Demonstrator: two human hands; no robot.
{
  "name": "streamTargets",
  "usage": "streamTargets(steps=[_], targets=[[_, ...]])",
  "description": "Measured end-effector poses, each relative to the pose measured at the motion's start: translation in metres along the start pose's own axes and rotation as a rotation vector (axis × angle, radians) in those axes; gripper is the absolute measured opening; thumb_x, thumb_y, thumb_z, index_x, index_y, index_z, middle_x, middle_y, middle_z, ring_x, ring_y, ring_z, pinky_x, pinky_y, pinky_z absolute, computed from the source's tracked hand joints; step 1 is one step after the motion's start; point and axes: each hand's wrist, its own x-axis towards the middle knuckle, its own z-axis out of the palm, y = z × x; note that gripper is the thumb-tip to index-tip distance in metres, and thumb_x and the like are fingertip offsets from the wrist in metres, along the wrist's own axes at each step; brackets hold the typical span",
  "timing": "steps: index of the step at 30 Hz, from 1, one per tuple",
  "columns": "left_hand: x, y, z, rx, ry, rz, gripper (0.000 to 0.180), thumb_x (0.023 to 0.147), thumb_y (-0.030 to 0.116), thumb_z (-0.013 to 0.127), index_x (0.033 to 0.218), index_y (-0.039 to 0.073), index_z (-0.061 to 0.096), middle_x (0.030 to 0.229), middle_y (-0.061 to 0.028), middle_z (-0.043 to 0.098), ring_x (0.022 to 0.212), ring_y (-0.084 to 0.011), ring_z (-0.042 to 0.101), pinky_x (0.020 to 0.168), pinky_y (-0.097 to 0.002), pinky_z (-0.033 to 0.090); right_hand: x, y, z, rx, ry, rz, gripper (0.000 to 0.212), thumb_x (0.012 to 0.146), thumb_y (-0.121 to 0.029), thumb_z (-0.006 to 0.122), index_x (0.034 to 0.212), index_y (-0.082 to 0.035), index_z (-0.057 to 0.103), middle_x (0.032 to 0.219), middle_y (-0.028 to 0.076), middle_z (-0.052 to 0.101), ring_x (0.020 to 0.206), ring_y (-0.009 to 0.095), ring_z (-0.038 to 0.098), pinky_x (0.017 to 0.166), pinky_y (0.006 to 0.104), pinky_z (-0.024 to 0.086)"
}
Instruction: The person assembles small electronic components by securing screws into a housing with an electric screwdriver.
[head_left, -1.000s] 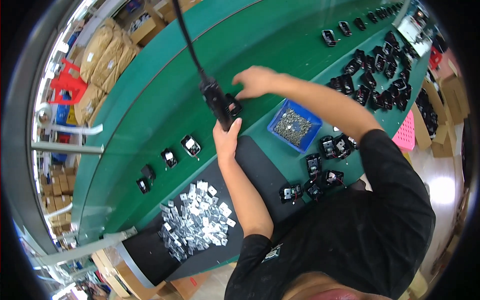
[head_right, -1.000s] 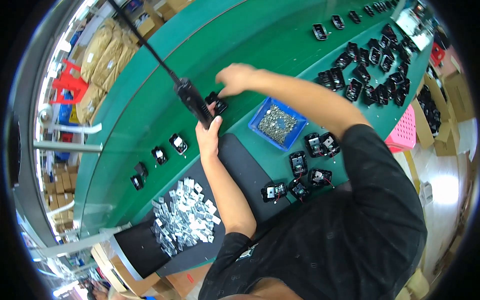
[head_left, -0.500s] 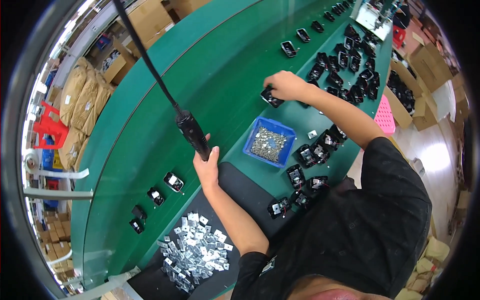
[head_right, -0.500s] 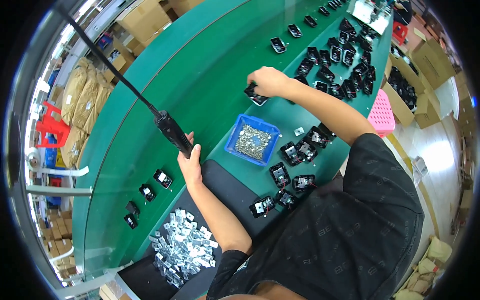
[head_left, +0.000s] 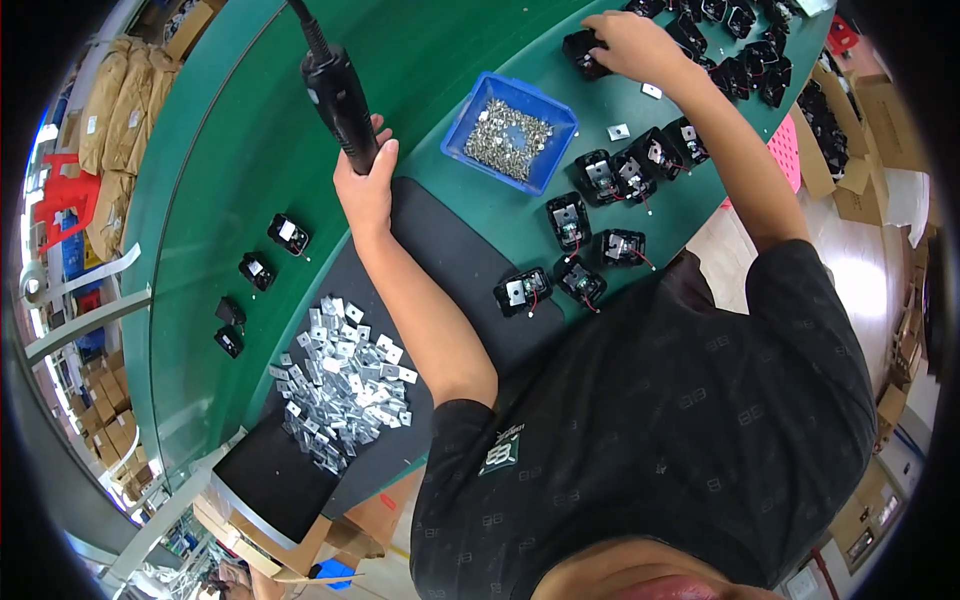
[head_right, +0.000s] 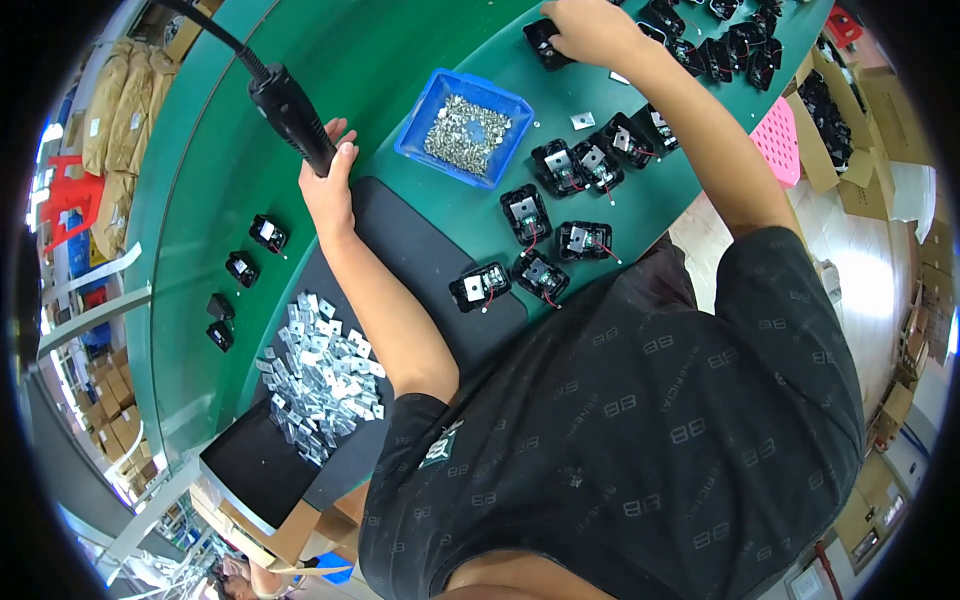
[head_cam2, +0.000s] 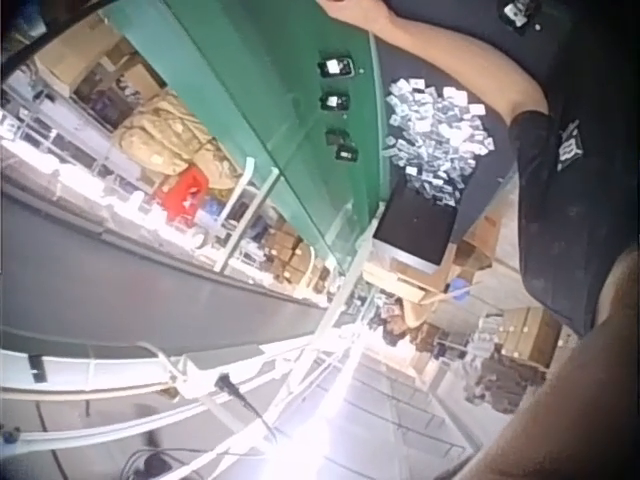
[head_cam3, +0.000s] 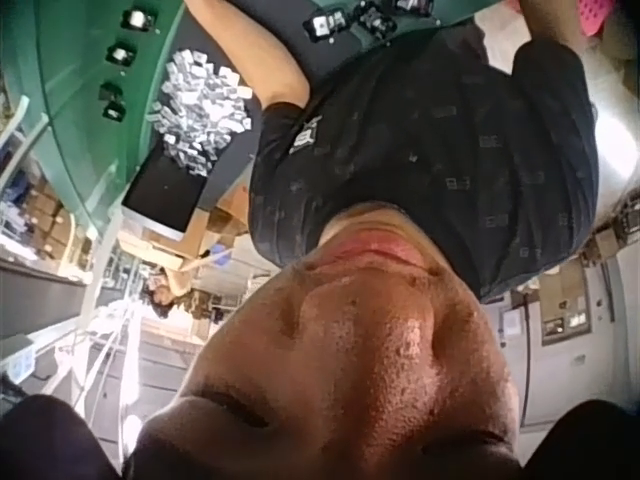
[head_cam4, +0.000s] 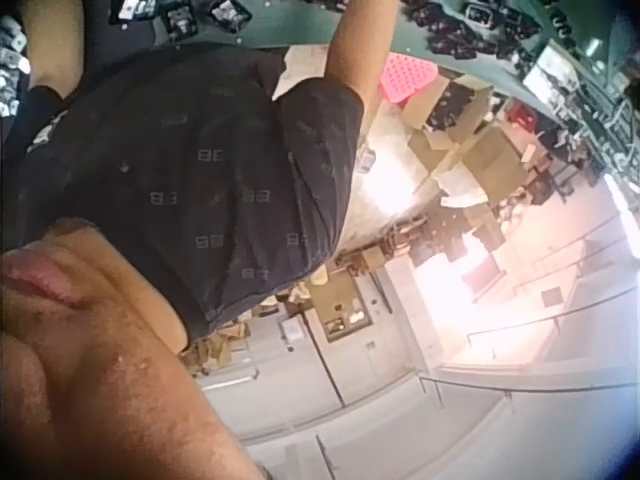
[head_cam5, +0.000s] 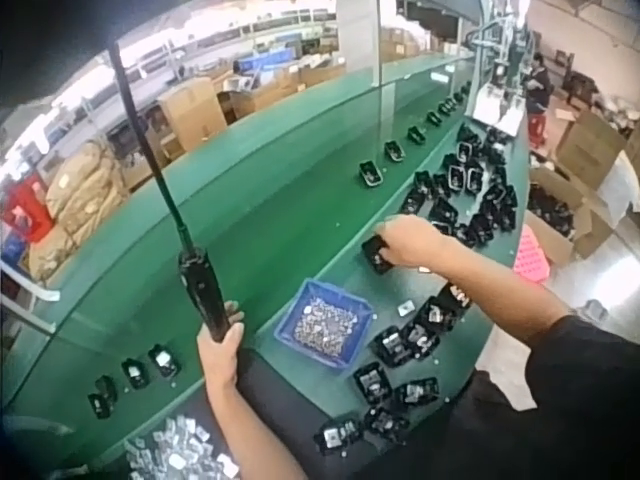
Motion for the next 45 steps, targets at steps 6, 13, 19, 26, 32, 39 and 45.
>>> streamTargets(steps=[6, 13, 19, 26, 32, 39, 45], targets=[[-0.010, 0.018, 0.005, 0.041, 0.172, 0.072, 0.020, 0.077, 0.006, 0.072, 0.092, -0.002, 0.061, 0.075, -0.0048, 0.061, 0.065, -0.0118, 0.058, 0.060, -0.0255, 0.047, -0.047, -0.043, -0.068, 0.402, -0.051, 0.188, 0.043, 0.079, -0.018, 0.069, 0.119, -0.006, 0.059, 0.094, 0.010, 0.067, 0.077, 0.020, 0.065, 0.069, 0.0320, 0.052], [-0.077, 0.136, 0.091, 0.304, -0.117, 0.148, 0.027, 0.074, 0.011, 0.071, 0.091, -0.003, 0.057, 0.068, -0.0088, 0.061, 0.059, -0.0209, 0.061, 0.056, -0.0314, 0.049, -0.033, -0.117, -0.102, 1.486, 0.001, -0.304, 0.106, 0.064, -0.044, 0.080, 0.144, -0.001, 0.025, 0.130, 0.020, 0.052, 0.122, 0.027, 0.049, 0.104, 0.0389, 0.034], [-0.098, 0.117, 0.130, 0.301, -0.466, 0.456, 0.049, 0.073, 0.023, 0.071, 0.113, 0.000, 0.056, 0.107, -0.0193, 0.060, 0.099, -0.0354, 0.060, 0.086, -0.0408, 0.047, -0.051, -0.107, -0.069, 2.103, 0.097, -0.623, 0.055, 0.073, -0.008, 0.067, 0.121, 0.005, 0.042, 0.065, 0.004, 0.057, 0.066, 0.020, 0.062, 0.078, 0.0368, 0.050], [-0.048, 0.073, 0.117, 1.440, -0.475, 0.226, 0.024, 0.074, 0.027, 0.071, 0.086, 0.007, 0.068, 0.089, -0.0127, 0.064, 0.086, -0.0295, 0.064, 0.073, -0.0424, 0.052, -0.079, -0.059, -0.105, 1.958, 0.216, -0.191, 0.053, 0.071, -0.003, 0.073, 0.116, 0.003, 0.045, 0.064, 0.007, 0.058, 0.057, 0.017, 0.060, 0.053, 0.0275, 0.050], [-0.028, 0.069, 0.136, 1.628, -0.794, 0.212, 0.017, 0.071, 0.021, 0.073, 0.079, 0.008, 0.066, 0.080, -0.0123, 0.067, 0.079, -0.0305, 0.067, 0.067, -0.0428, 0.053, -0.100, -0.046, -0.122, 2.063, 0.011, -0.054, 0.045, 0.074, 0.003, 0.073, 0.114, 0.001, 0.052, 0.072, 0.003, 0.060, 0.064, 0.006, 0.057, 0.056, 0.0219, 0.045], [-0.033, 0.081, 0.137, 1.329, -0.633, 0.303, 0.014, 0.078, 0.020, 0.067, 0.081, 0.006, 0.066, 0.078, -0.0154, 0.066, 0.072, -0.0349, 0.064, 0.064, -0.0448, 0.050, -0.104, -0.036, -0.135, 2.042, 0.181, -0.130, 0.042, 0.074, 0.002, 0.073, 0.112, -0.002, 0.055, 0.070, -0.002, 0.055, 0.062, 0.004, 0.052, 0.057, 0.0213, 0.042], [-0.033, 0.079, 0.138, 1.243, -0.510, 0.302, 0.018, 0.080, 0.021, 0.065, 0.082, 0.003, 0.068, 0.073, -0.0168, 0.065, 0.067, -0.0357, 0.063, 0.061, -0.0445, 0.049, -0.095, -0.036, -0.144, 2.108, 0.234, -0.164, 0.046, 0.075, -0.001, 0.072, 0.115, 0.001, 0.050, 0.067, 0.002, 0.057, 0.060, 0.007, 0.054, 0.055, 0.0236, 0.042]])
